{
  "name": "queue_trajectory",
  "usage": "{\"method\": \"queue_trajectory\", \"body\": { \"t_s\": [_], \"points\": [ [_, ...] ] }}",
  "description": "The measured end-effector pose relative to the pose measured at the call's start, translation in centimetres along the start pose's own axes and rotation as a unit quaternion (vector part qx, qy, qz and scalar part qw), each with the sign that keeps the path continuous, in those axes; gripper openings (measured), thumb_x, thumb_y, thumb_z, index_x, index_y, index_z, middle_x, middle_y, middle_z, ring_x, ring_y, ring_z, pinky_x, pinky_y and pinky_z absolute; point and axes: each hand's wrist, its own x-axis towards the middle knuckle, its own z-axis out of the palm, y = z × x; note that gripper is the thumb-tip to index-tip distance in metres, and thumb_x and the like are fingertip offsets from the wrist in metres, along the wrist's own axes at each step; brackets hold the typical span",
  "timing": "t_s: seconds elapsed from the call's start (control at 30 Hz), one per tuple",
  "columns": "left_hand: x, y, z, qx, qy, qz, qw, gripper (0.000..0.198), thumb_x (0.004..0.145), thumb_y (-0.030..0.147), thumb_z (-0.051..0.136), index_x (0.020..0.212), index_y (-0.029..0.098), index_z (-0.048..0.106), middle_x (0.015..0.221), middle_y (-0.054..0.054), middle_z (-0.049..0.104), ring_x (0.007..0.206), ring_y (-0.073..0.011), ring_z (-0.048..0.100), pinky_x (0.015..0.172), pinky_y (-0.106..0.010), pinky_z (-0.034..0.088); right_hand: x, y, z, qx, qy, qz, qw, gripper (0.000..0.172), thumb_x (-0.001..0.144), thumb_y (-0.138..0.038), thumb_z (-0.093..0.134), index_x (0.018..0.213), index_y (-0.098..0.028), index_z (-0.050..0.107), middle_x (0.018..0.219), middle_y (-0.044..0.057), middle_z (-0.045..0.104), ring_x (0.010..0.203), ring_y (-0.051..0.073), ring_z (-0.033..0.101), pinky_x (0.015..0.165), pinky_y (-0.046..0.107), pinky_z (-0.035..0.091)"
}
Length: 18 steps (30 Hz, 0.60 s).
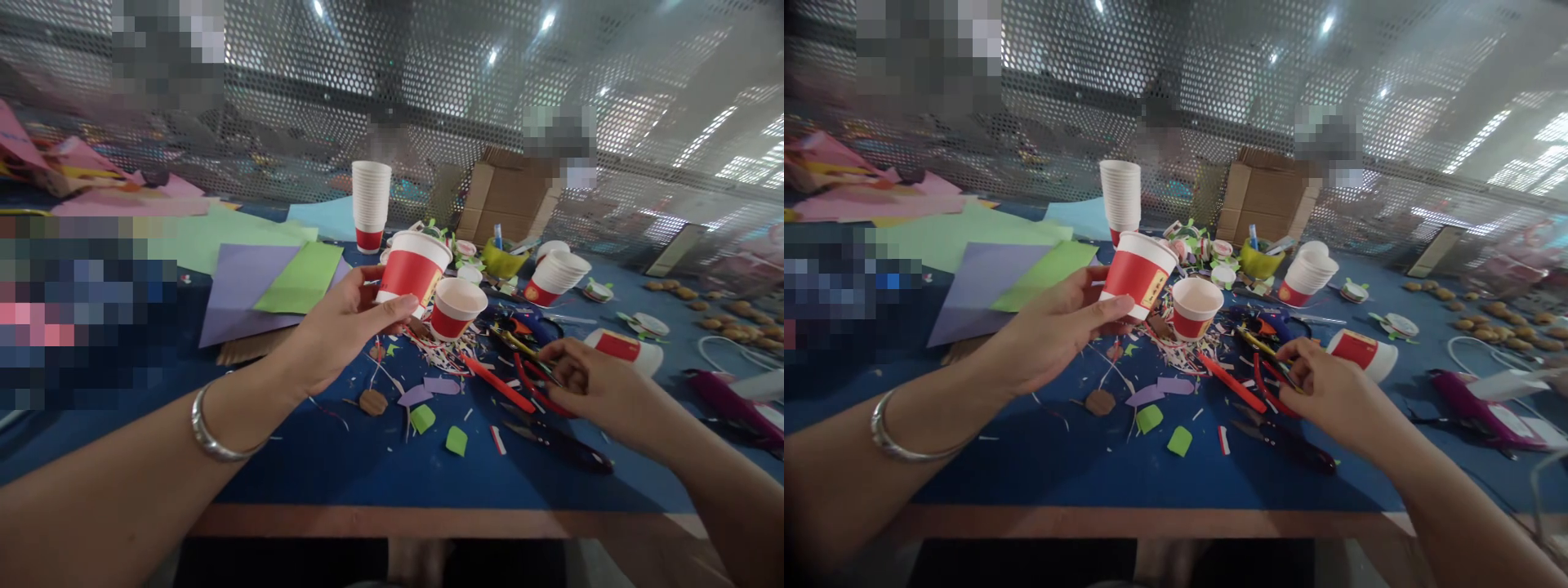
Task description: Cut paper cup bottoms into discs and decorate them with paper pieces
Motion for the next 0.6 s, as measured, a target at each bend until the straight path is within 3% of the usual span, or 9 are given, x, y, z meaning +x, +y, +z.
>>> {"method": "queue_trajectory", "body": {
  "t_s": [0.2, 0.3, 0.4, 0.5, 0.6],
  "points": [
    [0.2, 0.0, 0.2, -0.083, 0.018, -0.035, 0.996, 0.039, 0.081, 0.032, 0.082, 0.109, 0.016, 0.06, 0.103, -0.008, 0.071, 0.09, -0.0168, 0.066, 0.08, -0.029, 0.052, -0.2, 0.0, -1.7, 0.189, -0.061, 0.015, 0.98, 0.036, 0.093, -0.04, 0.061, 0.124, -0.023, 0.056, 0.07, 0.001, 0.065, 0.051, 0.015, 0.057, 0.045, 0.027, 0.043],
    [0.2, 0.1, 0.3, -0.106, 0.014, -0.063, 0.992, 0.036, 0.082, 0.032, 0.081, 0.107, 0.016, 0.06, 0.096, -0.008, 0.071, 0.087, -0.0173, 0.067, 0.076, -0.029, 0.053, -1.0, -0.8, -2.2, 0.296, -0.052, 0.072, 0.951, 0.051, 0.085, -0.045, 0.074, 0.13, -0.026, 0.059, 0.084, 0.005, 0.071, 0.06, 0.017, 0.062, 0.047, 0.026, 0.048],
    [0.2, 0.2, 0.4, -0.116, 0.011, -0.085, 0.99, 0.034, 0.085, 0.031, 0.078, 0.11, 0.015, 0.06, 0.097, -0.009, 0.071, 0.087, -0.019, 0.068, 0.073, -0.029, 0.054, -1.7, -1.8, -2.3, 0.381, -0.022, 0.076, 0.921, 0.058, 0.077, -0.043, 0.082, 0.129, -0.026, 0.063, 0.097, 0.009, 0.072, 0.07, 0.02, 0.066, 0.054, 0.028, 0.054],
    [0.2, 0.2, 0.5, -0.113, 0.014, -0.085, 0.99, 0.033, 0.087, 0.028, 0.076, 0.113, 0.013, 0.061, 0.094, -0.009, 0.07, 0.085, -0.0172, 0.066, 0.074, -0.028, 0.054, -2.0, -2.8, -2.2, 0.441, -0.032, 0.036, 0.896, 0.054, 0.077, -0.041, 0.08, 0.127, -0.027, 0.064, 0.092, 0.008, 0.068, 0.061, 0.016, 0.059, 0.053, 0.028, 0.052],
    [0.3, -0.1, 0.4, -0.103, 0.007, -0.067, 0.992, 0.035, 0.085, 0.027, 0.078, 0.116, 0.014, 0.064, 0.098, -0.007, 0.069, 0.087, -0.015, 0.063, 0.08, -0.027, 0.053, -1.7, -4.2, -2.0, 0.46, -0.066, -0.004, 0.886, 0.039, 0.075, -0.045, 0.08, 0.107, -0.024, 0.069, 0.082, 0.005, 0.064, 0.054, 0.013, 0.052, 0.048, 0.028, 0.047]
  ]
}}
